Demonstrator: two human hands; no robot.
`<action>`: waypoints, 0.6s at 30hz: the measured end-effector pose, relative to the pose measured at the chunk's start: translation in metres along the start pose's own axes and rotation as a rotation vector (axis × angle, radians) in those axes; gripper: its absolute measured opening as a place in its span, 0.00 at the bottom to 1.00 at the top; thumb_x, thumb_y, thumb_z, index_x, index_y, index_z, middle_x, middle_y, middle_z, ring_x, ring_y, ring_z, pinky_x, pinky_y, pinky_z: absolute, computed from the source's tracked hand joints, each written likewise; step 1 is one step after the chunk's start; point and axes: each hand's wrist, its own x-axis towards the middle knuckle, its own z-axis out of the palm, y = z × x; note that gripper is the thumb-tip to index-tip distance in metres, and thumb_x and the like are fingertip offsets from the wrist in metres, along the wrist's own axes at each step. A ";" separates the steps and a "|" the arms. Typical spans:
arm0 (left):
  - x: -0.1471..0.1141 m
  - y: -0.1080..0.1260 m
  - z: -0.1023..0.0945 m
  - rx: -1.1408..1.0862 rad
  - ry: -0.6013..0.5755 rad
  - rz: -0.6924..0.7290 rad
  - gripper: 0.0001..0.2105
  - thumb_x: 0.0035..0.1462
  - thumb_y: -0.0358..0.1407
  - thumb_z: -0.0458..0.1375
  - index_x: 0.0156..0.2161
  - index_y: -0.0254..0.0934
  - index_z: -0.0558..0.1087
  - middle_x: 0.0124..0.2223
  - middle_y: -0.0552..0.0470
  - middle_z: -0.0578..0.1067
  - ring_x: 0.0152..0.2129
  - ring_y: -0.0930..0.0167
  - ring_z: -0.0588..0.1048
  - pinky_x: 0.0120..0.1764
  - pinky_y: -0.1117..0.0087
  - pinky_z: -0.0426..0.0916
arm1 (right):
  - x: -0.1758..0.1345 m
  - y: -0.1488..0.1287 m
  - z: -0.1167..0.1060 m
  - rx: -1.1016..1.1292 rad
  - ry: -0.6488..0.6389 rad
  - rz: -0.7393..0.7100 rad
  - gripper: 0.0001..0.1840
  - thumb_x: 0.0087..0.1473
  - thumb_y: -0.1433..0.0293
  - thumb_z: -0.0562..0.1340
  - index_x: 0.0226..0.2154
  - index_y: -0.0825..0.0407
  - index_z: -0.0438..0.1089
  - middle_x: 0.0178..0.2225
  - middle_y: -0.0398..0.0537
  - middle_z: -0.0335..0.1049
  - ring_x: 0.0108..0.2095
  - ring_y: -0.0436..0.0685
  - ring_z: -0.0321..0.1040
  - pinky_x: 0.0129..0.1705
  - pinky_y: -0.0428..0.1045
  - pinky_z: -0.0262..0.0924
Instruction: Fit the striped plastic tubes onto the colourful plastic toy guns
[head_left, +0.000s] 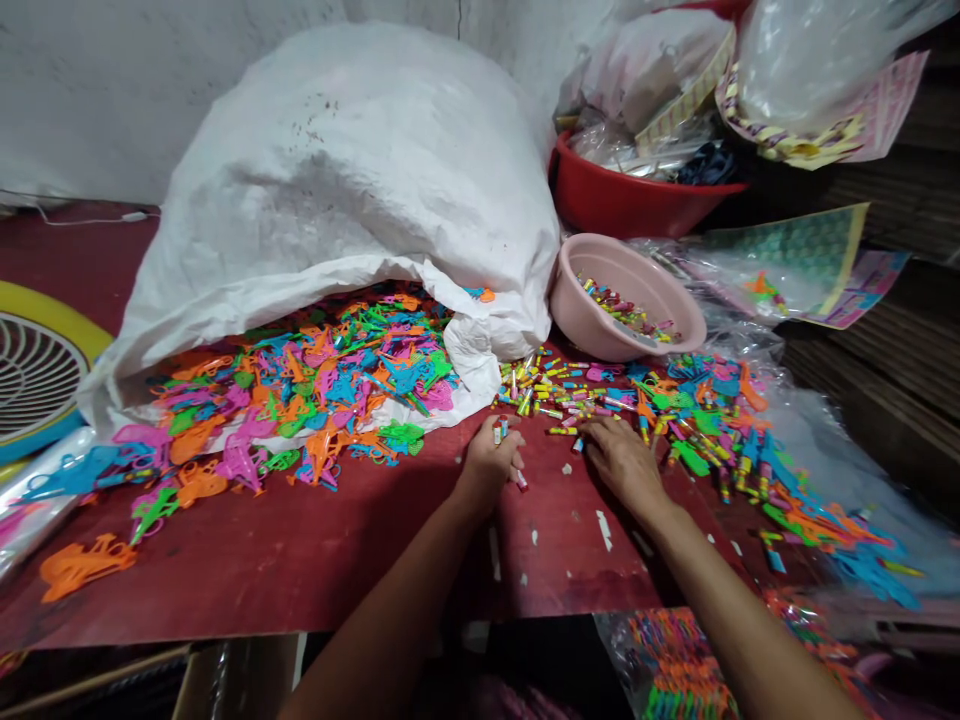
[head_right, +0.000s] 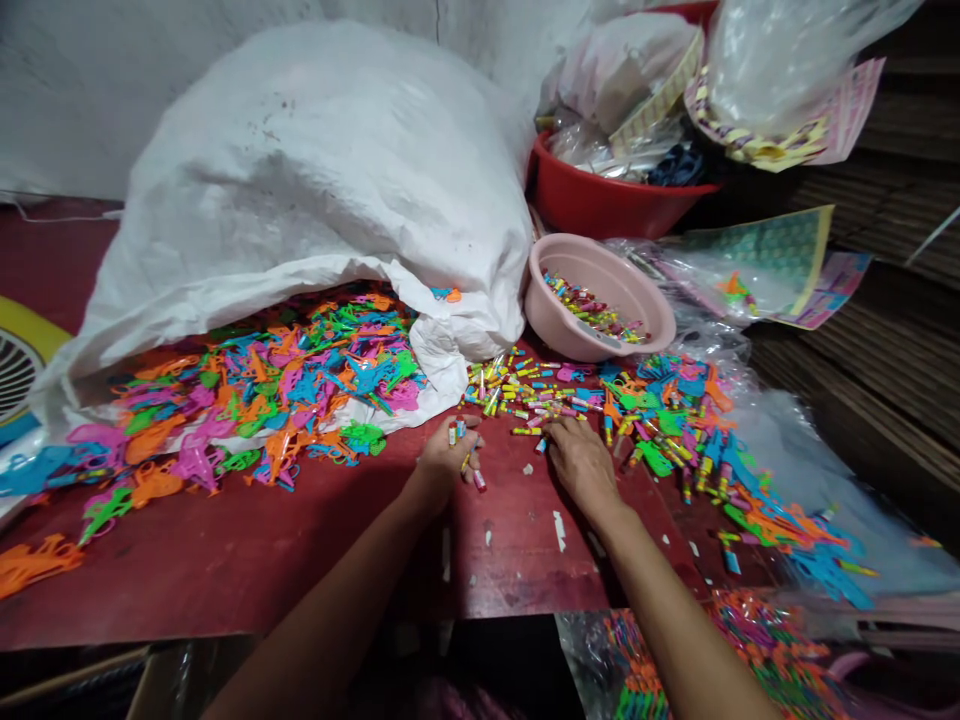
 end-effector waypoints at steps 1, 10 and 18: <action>0.000 0.001 -0.001 -0.046 0.013 0.017 0.22 0.53 0.41 0.57 0.50 0.32 0.63 0.30 0.54 0.70 0.15 0.77 0.63 0.19 0.75 0.58 | 0.002 0.001 0.001 -0.014 -0.011 0.010 0.13 0.54 0.75 0.56 0.40 0.51 0.73 0.43 0.54 0.70 0.46 0.62 0.65 0.48 0.56 0.60; -0.002 0.004 -0.014 -0.418 0.063 -0.026 0.22 0.40 0.36 0.68 0.42 0.30 0.70 0.34 0.49 0.73 0.25 0.76 0.68 0.28 0.76 0.62 | -0.001 -0.012 -0.001 0.103 0.035 0.176 0.02 0.50 0.71 0.60 0.28 0.52 0.68 0.31 0.48 0.67 0.30 0.56 0.65 0.32 0.49 0.56; -0.010 -0.004 0.002 -0.362 0.172 0.019 0.20 0.47 0.41 0.66 0.44 0.33 0.70 0.36 0.49 0.75 0.30 0.71 0.74 0.34 0.72 0.67 | -0.005 -0.115 0.048 0.410 0.104 0.174 0.09 0.59 0.65 0.54 0.31 0.51 0.65 0.27 0.44 0.68 0.27 0.52 0.65 0.29 0.46 0.58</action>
